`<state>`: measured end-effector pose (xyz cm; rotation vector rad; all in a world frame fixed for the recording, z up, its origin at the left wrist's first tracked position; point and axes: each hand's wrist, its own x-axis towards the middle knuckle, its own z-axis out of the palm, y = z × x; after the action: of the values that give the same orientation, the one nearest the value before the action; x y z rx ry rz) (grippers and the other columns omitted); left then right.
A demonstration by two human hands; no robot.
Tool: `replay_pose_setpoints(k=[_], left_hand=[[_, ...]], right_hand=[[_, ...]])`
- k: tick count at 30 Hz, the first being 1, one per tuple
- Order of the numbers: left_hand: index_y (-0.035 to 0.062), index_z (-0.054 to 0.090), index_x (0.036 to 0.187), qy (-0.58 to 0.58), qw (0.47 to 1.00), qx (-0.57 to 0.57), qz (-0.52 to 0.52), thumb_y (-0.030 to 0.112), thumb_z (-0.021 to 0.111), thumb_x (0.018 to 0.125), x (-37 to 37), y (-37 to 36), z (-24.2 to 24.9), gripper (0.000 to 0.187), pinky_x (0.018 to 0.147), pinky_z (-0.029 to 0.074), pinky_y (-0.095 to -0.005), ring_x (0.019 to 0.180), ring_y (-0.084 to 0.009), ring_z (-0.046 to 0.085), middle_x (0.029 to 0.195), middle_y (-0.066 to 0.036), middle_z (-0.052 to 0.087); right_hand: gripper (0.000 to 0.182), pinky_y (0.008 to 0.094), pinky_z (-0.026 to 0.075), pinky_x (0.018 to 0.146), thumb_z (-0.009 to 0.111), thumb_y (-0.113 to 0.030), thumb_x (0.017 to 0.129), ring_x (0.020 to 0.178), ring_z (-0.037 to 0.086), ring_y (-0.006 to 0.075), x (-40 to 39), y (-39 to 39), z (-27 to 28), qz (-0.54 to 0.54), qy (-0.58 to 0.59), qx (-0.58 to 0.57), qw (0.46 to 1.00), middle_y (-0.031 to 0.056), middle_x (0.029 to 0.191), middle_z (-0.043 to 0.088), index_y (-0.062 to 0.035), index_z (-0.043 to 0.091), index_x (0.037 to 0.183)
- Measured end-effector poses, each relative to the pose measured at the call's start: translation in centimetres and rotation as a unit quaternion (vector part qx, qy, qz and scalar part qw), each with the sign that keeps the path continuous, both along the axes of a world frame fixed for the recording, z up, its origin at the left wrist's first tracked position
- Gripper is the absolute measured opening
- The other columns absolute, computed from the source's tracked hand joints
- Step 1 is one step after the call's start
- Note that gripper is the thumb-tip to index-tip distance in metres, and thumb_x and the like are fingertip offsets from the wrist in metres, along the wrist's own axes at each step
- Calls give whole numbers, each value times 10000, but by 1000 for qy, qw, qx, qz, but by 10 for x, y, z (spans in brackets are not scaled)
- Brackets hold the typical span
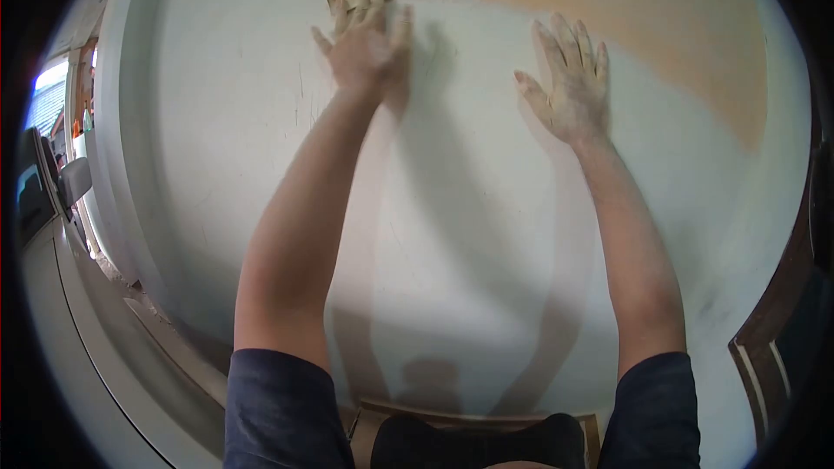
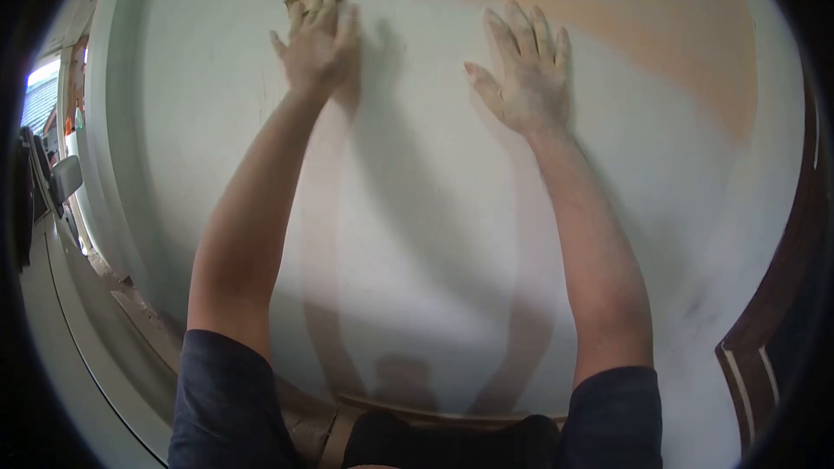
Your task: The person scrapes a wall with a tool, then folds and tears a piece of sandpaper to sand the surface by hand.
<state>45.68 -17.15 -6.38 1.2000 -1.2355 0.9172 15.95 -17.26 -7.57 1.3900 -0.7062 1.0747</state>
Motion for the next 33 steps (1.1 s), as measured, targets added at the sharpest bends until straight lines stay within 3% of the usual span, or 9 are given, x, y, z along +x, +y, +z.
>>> replay_pose_setpoints(k=[3,6,12,15,20,23,26,31,33], left_hand=[[276,354,1664,-47,998,-41,22,665,461,995,-33,-1,-43,781,1272,63,-683,1619,-354,207,1738,-32,312],[273,326,1674,-303,952,-22,30,576,487,968,-45,16,-61,785,1286,32,-663,1617,-349,222,1733,-34,327],[253,318,1677,-55,992,-92,60,497,540,908,9,-17,-3,837,1285,28,-667,1608,-351,249,1733,-36,328],[240,329,1672,-248,967,-10,60,430,544,881,-27,22,-45,842,1283,46,-663,1603,-354,263,1726,-35,347],[209,311,1673,-262,961,59,63,409,515,890,-20,25,-38,834,1320,50,-608,1615,-332,223,1726,-13,334],[174,460,1597,-143,981,-120,-51,325,528,800,-43,3,-61,814,1297,165,-600,1556,-343,365,1684,-28,420],[161,492,1571,-130,977,-134,-106,323,504,884,-39,2,-51,706,1297,211,-547,1525,-333,414,1658,-34,455],[127,495,1542,-74,946,-156,-275,318,515,1010,-32,-6,-51,566,1290,267,-516,1466,-327,480,1569,-121,539],[117,531,1496,-68,931,-201,-298,265,543,1008,-31,-4,-50,510,1264,296,-534,1446,-327,503,1555,-129,546]], right_hand=[[778,606,169,1283,605,-622,970,1578,286,327,3,-6,-4,11,-4,11,1000,57,1684,371,-224,421,1613],[793,603,160,1287,591,-635,971,1580,281,320,0,-4,2,7,0,1,1000,48,1689,358,-212,409,1617],[804,604,140,1297,591,-634,970,1592,239,306,0,-1,-1,-3,-8,16,1000,42,1707,308,-211,387,1623],[789,600,120,1300,576,-619,989,1600,224,309,-2,1,-5,-5,-12,36,999,50,1716,297,-219,366,1636],[753,601,116,1299,557,-565,1021,1603,229,316,5,4,-1,-28,-6,35,999,82,1714,311,-172,373,1637],[759,592,160,1300,609,-531,990,1586,268,319,27,5,-4,-74,-11,-7,997,111,1672,371,-101,432,1590],[791,556,179,1304,590,-498,999,1595,265,342,75,8,-4,117,205,7,972,161,1687,350,-31,391,1606],[942,585,128,1306,447,-687,1030,1607,256,297,147,4,-7,342,101,123,926,195,1719,283,9,287,1644],[978,618,70,1297,404,-735,1017,1616,227,293,151,8,-2,262,92,127,952,200,1727,255,-2,272,1651]])
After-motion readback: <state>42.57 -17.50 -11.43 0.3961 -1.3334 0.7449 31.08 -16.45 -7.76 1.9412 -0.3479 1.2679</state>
